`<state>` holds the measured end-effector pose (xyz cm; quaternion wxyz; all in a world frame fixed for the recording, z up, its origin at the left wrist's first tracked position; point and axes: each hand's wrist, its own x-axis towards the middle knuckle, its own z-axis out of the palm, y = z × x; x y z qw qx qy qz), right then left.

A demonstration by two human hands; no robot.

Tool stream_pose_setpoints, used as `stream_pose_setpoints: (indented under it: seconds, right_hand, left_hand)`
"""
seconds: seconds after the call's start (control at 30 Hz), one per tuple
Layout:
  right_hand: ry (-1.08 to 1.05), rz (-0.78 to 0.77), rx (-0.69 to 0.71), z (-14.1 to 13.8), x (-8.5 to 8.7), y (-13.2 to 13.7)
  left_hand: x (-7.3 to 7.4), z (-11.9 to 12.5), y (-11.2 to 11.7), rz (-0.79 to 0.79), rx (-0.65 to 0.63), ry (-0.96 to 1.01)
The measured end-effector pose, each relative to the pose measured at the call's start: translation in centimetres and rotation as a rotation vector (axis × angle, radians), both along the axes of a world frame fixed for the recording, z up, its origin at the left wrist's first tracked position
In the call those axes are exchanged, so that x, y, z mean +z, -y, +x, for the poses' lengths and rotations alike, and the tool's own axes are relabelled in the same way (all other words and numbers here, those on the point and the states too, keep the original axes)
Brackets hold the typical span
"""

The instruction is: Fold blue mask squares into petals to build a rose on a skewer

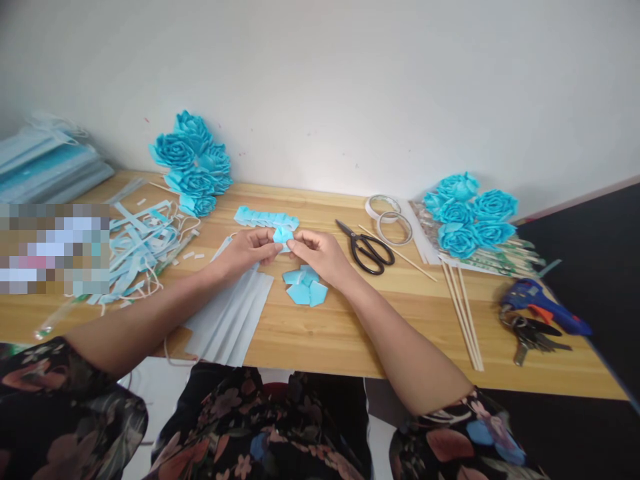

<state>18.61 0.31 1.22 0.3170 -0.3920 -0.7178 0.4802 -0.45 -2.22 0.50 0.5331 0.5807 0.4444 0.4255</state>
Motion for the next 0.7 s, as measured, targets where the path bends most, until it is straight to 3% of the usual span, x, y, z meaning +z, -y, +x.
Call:
stream_pose_setpoints:
  seconds: [0.53,0.7]
  right_hand:
    - [0.013,0.023,-0.033,-0.22,0.00,0.09]
    - [-0.063,-0.069,-0.009,-0.25,-0.36,0.03]
  left_hand:
    - [0.22,0.22,0.12,0.054,0.036,0.010]
    - [0.28,0.13,0.11,0.040,0.056,0.061]
